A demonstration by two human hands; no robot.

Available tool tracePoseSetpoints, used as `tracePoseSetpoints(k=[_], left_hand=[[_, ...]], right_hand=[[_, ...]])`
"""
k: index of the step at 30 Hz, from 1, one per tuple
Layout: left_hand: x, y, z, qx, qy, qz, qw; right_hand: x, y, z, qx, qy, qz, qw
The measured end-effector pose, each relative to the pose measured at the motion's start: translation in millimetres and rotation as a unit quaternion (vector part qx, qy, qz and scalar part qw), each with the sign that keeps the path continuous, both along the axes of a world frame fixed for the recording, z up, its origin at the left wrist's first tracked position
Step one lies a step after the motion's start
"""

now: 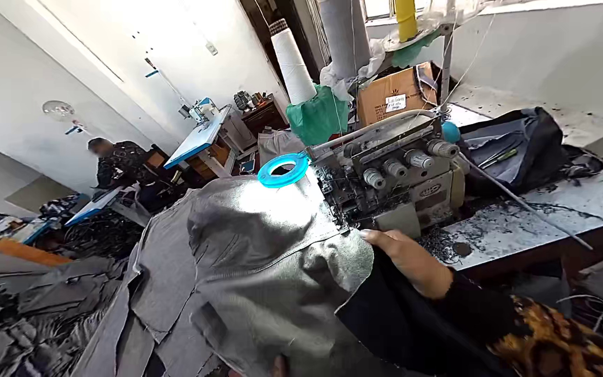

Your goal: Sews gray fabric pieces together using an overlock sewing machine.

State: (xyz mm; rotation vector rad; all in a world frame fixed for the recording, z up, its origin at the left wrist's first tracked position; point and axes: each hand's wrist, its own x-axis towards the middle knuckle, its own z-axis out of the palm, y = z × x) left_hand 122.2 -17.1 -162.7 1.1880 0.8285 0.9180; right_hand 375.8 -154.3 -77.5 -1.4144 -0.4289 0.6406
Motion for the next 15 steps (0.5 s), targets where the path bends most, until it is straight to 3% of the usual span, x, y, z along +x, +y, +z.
tracePoseSetpoints(k=[4,7,9,12,15], left_hand=[[-18.5,84.2,99.9,0.255,0.144,0.085,0.952],[-13.2,115.4,166.8,0.375,0.205,0.052,0.903],[1.9,127.8,180.5,0.385,0.231,0.044,0.892],[17.5,143.2,174.9,0.335,0.250,0.056,0.907],[19.5,151.5,173.1,0.318,0.254,0.050,0.912]], right_hand=[[16.6,2.4,6.5,-0.082,-0.076,0.061,0.992],[4.8,-3.4,-6.2,-0.073,-0.061,0.109,0.989],[-6.8,-7.8,-20.1,-0.068,-0.082,0.123,0.987],[-34.9,-17.3,-35.4,-0.085,-0.157,0.115,0.977],[-62.2,-19.3,-56.1,-0.029,-0.192,0.049,0.980]])
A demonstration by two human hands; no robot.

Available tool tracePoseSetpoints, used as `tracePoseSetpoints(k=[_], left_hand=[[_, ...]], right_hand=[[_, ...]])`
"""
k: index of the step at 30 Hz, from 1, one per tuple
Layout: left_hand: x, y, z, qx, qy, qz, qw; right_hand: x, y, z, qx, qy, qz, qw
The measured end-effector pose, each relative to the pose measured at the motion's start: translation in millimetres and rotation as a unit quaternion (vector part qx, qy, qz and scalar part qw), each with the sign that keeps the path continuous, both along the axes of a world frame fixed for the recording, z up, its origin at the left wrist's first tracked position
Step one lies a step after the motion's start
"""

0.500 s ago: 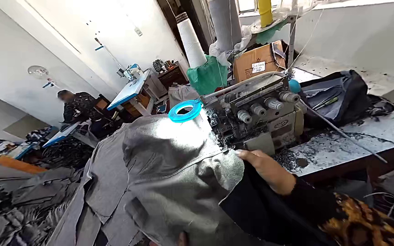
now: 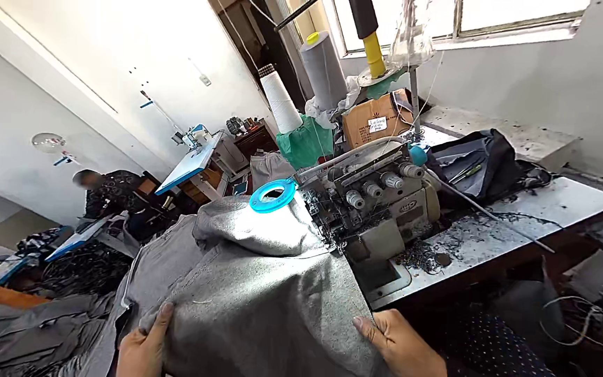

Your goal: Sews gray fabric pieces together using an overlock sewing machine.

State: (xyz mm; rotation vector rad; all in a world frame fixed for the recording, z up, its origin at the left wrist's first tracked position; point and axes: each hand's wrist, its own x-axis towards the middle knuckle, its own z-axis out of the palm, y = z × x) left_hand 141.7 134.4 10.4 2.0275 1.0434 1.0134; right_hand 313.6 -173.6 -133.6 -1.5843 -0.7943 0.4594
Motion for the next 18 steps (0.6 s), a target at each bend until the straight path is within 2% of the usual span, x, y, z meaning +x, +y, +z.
tracePoseSetpoints(k=[3,10,18], left_hand=[[7.8,-0.5,7.2,-0.015,-0.006,0.000,1.000],[55.9,23.0,41.3,0.000,0.048,0.036,0.998],[105.5,42.2,91.5,0.023,0.097,0.047,0.994]], right_hand=[[-6.1,2.9,-1.6,0.063,-0.009,-0.031,0.997],[-17.6,18.7,5.9,0.092,0.018,-0.083,0.992],[-7.8,39.4,18.5,0.132,0.144,-0.099,0.976]])
